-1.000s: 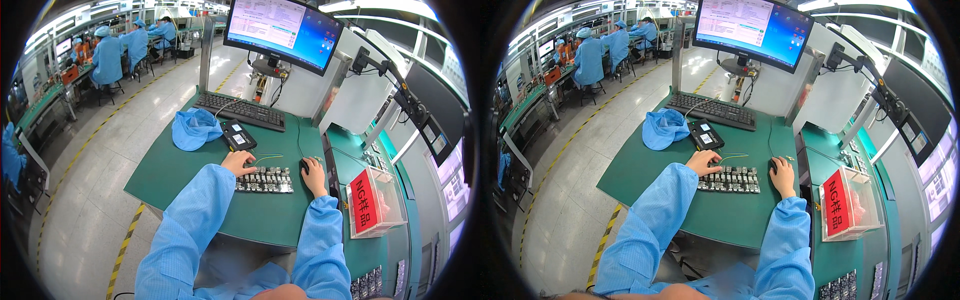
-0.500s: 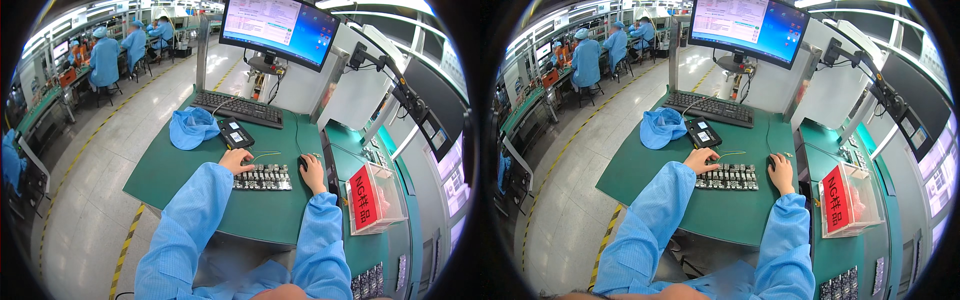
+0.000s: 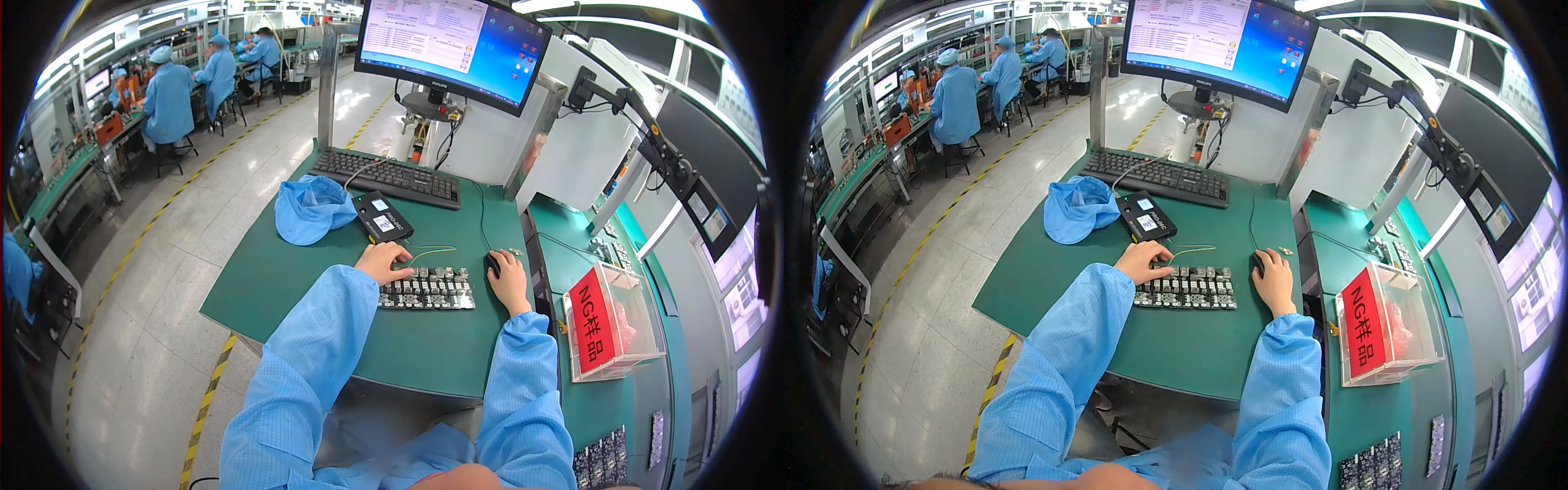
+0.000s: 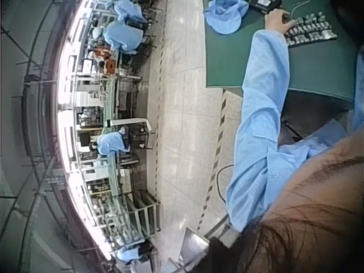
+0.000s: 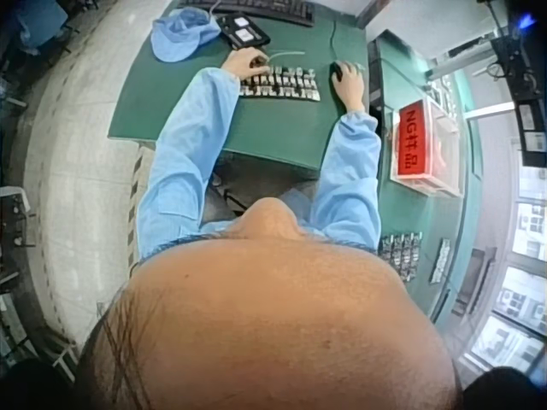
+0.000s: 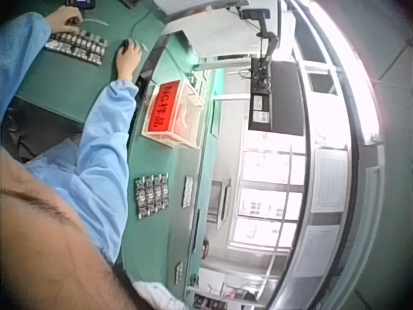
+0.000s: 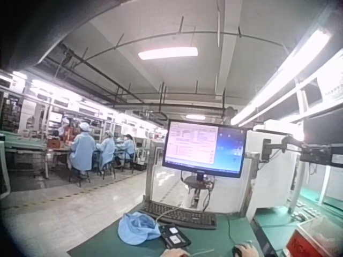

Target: Inspect and test individual components on a grid of printed circuit boards at an assembly station.

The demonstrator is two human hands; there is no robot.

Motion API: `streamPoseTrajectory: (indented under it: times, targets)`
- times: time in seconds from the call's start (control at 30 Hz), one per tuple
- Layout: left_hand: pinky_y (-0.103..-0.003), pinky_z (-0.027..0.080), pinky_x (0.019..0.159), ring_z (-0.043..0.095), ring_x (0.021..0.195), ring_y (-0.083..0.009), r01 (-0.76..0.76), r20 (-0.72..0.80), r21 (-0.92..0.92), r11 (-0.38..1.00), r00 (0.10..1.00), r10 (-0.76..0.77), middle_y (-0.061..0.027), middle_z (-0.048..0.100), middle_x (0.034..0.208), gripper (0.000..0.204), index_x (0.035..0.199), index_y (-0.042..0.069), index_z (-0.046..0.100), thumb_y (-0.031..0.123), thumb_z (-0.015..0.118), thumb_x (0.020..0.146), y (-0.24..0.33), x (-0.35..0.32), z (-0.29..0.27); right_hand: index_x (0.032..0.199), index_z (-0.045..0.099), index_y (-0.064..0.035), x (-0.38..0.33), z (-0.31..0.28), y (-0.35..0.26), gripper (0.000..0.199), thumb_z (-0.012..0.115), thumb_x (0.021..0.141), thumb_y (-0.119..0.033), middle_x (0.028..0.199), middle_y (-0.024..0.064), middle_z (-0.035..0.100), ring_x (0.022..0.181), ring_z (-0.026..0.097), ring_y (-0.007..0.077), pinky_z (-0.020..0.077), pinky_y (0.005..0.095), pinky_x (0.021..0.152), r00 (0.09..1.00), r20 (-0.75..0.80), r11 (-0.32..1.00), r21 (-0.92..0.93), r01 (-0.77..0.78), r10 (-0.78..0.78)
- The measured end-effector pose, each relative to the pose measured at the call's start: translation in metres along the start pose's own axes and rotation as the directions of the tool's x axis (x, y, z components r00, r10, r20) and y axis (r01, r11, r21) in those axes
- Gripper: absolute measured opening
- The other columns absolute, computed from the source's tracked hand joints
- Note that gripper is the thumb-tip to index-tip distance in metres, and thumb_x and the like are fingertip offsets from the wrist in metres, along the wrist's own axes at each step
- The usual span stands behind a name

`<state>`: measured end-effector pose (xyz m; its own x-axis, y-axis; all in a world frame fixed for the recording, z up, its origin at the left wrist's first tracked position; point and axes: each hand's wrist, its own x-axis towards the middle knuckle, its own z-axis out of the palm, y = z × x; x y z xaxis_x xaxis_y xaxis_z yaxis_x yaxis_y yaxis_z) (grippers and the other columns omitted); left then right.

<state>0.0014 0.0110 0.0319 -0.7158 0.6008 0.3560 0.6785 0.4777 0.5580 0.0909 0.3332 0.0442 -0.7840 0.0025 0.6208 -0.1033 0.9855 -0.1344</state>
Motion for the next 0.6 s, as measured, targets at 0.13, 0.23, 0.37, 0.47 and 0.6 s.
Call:
streamPoseTrajectory:
  times: [0.13, 0.23, 0.37, 0.47, 0.6]
  targets:
    - [-0.035, 0.037, 0.083, 0.056, 0.096, -0.0193, -0.008, -0.008, 0.002, 1.000, 1.000, 0.008, -0.0010, 0.061, 0.095, 0.035, 0.100, 0.014, 0.063, 0.041, 0.069, 0.078, -0.0028, -0.0002, 0.0021, 0.113, 0.060, -0.0130, 0.0002, 0.0006, 0.0004, 0.038, 0.063, 0.074, -0.013, 0.117, 0.0109, 0.057, 0.099, 0.055, 0.0344, 0.0478, 0.0414, 0.085, 1.000, 0.004, 1.000, 0.002, -0.001, 0.001]
    - [-0.035, 0.037, 0.083, 0.056, 0.096, -0.0192, -0.014, -0.012, -0.005, 1.000, 1.000, 0.014, -0.0009, 0.061, 0.094, 0.035, 0.100, 0.014, 0.064, 0.041, 0.069, 0.078, -0.0024, 0.0002, 0.0025, 0.116, 0.058, -0.0135, -0.0005, -0.0019, 0.0004, 0.040, 0.063, 0.077, -0.015, 0.120, 0.0084, 0.056, 0.103, 0.055, 0.0320, 0.0473, 0.0398, 0.088, 0.998, 0.048, 0.999, -0.027, -0.027, 0.028]
    - [-0.035, 0.037, 0.083, 0.056, 0.096, -0.0189, -0.009, -0.010, 0.008, 1.000, 1.000, 0.009, -0.0007, 0.061, 0.094, 0.034, 0.100, 0.015, 0.064, 0.041, 0.068, 0.078, -0.0007, -0.0001, 0.0019, 0.117, 0.058, -0.0138, -0.0015, 0.0006, 0.0027, 0.040, 0.063, 0.077, -0.015, 0.121, 0.0084, 0.056, 0.103, 0.055, 0.0318, 0.0473, 0.0400, 0.088, 0.999, 0.044, 0.999, -0.027, -0.024, 0.025]
    - [-0.035, 0.037, 0.082, 0.056, 0.095, -0.0189, -0.013, -0.013, -0.002, 1.000, 1.000, 0.013, -0.0005, 0.060, 0.094, 0.034, 0.100, 0.015, 0.063, 0.041, 0.068, 0.078, -0.0005, -0.0009, 0.0021, 0.113, 0.060, -0.0130, 0.0000, -0.0013, -0.0002, 0.039, 0.063, 0.074, -0.013, 0.118, 0.0109, 0.056, 0.098, 0.055, 0.0342, 0.0473, 0.0414, 0.085, 1.000, 0.012, 1.000, -0.006, -0.004, 0.004]
    - [-0.035, 0.037, 0.083, 0.056, 0.095, -0.0190, -0.023, -0.013, 0.008, 1.000, 1.000, 0.023, -0.0005, 0.060, 0.093, 0.033, 0.100, 0.015, 0.063, 0.040, 0.068, 0.079, -0.0002, 0.0003, 0.0015, 0.114, 0.059, -0.0131, -0.0004, -0.0009, 0.0015, 0.040, 0.063, 0.075, -0.014, 0.118, 0.0108, 0.056, 0.098, 0.055, 0.0345, 0.0472, 0.0416, 0.085, 1.000, 0.019, 1.000, -0.011, -0.008, 0.008]
